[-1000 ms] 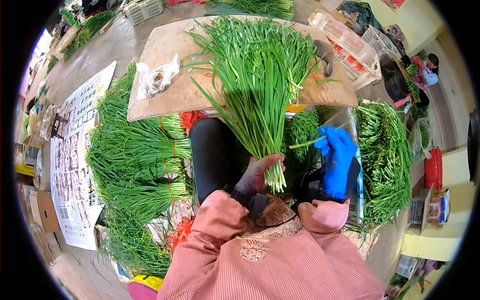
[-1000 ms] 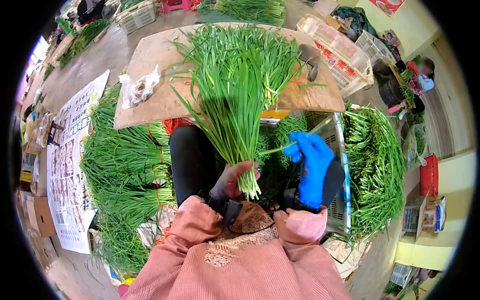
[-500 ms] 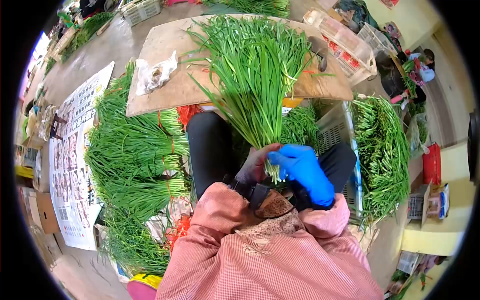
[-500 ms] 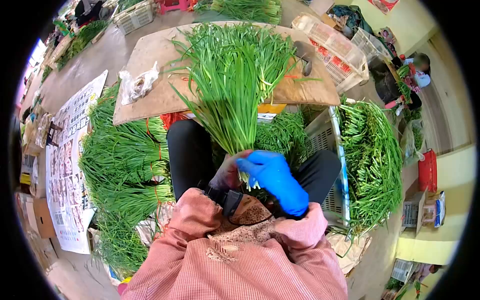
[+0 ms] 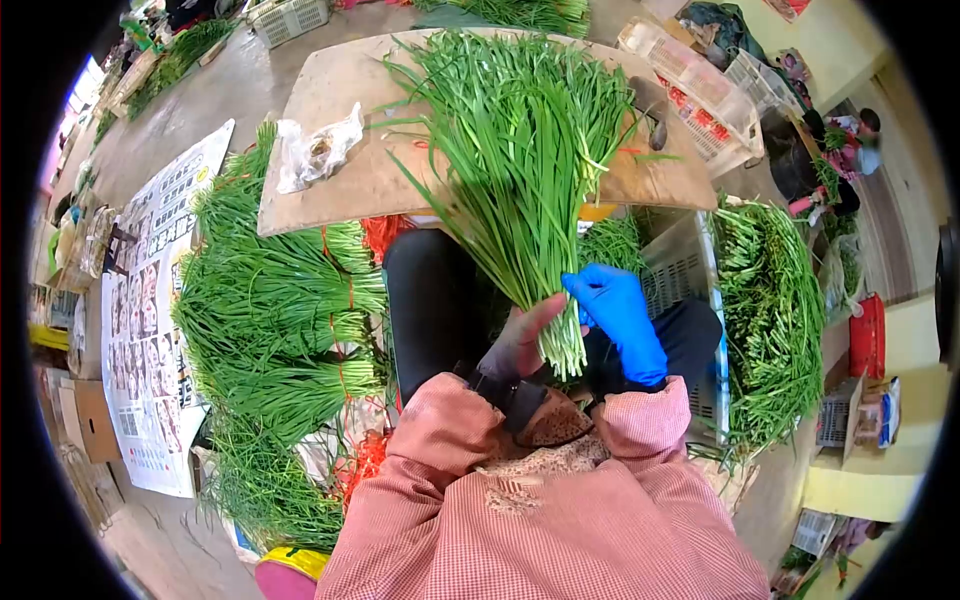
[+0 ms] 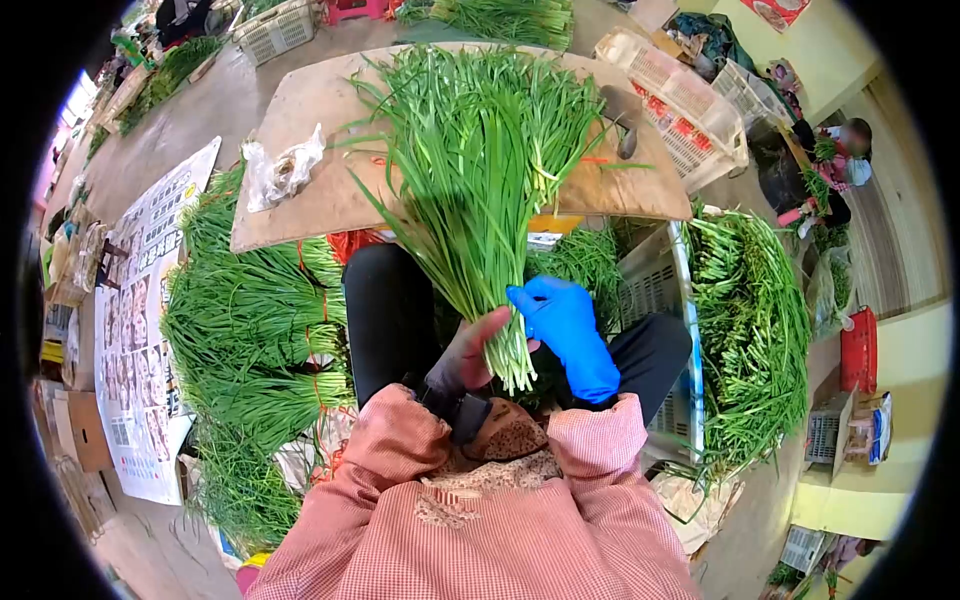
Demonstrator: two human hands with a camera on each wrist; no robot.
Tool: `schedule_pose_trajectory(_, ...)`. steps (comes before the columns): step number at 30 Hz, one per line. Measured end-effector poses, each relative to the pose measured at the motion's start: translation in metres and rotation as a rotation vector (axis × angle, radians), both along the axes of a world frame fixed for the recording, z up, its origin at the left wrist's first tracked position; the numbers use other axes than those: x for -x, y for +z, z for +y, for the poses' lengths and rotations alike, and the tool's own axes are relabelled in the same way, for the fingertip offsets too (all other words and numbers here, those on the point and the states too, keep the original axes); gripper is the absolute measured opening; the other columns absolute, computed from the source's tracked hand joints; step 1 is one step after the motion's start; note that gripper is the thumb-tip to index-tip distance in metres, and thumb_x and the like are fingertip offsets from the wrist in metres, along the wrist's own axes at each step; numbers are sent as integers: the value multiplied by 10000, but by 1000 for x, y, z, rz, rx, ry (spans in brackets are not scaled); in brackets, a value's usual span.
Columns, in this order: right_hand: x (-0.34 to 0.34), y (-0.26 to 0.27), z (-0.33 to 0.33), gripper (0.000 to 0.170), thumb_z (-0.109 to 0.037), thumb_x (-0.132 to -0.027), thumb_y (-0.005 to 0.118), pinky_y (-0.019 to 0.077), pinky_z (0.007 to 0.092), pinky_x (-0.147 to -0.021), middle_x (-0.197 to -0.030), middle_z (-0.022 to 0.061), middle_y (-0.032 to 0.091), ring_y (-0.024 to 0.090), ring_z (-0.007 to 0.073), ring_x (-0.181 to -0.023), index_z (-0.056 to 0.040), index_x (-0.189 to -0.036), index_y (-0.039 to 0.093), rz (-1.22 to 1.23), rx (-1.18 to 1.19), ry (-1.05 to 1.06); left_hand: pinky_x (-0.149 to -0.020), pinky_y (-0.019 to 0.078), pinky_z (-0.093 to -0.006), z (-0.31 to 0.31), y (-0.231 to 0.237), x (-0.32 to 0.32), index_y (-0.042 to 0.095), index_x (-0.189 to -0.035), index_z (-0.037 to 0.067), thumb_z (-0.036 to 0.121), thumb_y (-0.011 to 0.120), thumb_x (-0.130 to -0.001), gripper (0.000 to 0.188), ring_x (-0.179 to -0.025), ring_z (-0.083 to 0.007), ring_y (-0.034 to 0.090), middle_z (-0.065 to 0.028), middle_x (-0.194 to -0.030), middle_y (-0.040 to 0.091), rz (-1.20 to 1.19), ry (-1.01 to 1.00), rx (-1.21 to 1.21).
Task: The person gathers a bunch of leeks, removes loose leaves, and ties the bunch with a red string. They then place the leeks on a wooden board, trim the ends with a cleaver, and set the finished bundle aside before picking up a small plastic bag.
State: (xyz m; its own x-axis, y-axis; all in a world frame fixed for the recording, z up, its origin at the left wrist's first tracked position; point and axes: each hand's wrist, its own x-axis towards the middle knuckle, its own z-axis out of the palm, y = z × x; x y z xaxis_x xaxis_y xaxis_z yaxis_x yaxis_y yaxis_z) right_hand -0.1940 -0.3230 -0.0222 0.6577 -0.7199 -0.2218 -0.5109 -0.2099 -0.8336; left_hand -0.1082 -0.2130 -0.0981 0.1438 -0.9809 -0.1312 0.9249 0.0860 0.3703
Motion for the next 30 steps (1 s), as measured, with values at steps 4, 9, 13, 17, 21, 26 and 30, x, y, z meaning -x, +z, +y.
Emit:
schedule_pose_trajectory(4, 4, 1, 2, 233, -204, -846, 650, 405, 243, -450, -567, 32, 568, 505, 84, -475, -6, -726, 626, -108, -46, -43, -828, 524, -419, -4, -4, 1, 535, -1118, 65, 226, 610, -867, 308, -883, -204, 628, -67, -961, 623, 217, -80, 38)
schedule_pose_trajectory(9, 8, 16, 5, 224, -187, -864, 632, 394, 227, -432, -579, 25, 580, 536, 92, -479, -5, -734, 632, -113, -178, -61, -832, 516, -401, -6, 9, 4, 544, -1094, 48, 174, 628, -841, 295, -866, -174, 606, -62, -971, 604, 116, 21, 16)
schedule_pose_trajectory(13, 13, 39, 14, 189, -150, -865, 615, 376, 213, -402, -603, 54, 605, 552, 94, -465, 7, -770, 660, -238, -148, -121, -824, 517, -390, -10, -19, 2, 546, -1084, 49, 153, 652, -823, 300, -851, -182, 606, -73, -961, 603, 154, 11, -16)
schedule_pose_trajectory(17, 24, 73, 18, 204, -152, -857, 606, 346, 217, -377, -601, 61, 609, 498, 87, -413, 26, -771, 657, -514, -112, -280, -868, 497, -377, -9, -16, 0, 537, -1091, 55, 154, 650, -831, 301, -844, -173, 608, -63, -946, 604, 176, 20, -131)
schedule_pose_trajectory(21, 61, 61, -26, 163, -137, -820, 648, 401, 218, -449, -715, 61, 649, 536, 91, -507, 22, -855, 647, -375, -28, -373, -808, 511, -364, -8, -6, -1, 540, -1085, 37, 125, 673, -809, 319, -811, -177, 612, -75, -946, 607, -20, 68, -108)
schedule_pose_trajectory(26, 37, 8, 14, 586, -212, -735, 765, 492, 276, -773, -964, 109, 667, 608, 147, -866, 13, -1224, 532, -13, 40, 134, -854, 459, -302, -14, 9, 11, 516, -1188, 34, 86, 670, -800, 421, -971, -155, 573, -47, -1080, 595, -223, 243, -94)
schedule_pose_trajectory(30, 28, -25, 26, 327, -189, -830, 674, 462, 242, -692, -886, 34, 647, 554, 79, -778, 13, -1080, 612, -135, -109, -10, -837, 485, -337, -1, 3, -2, 534, -1154, 32, 198, 581, -869, 333, -923, -190, 607, -78, -1044, 622, 22, 103, 14)
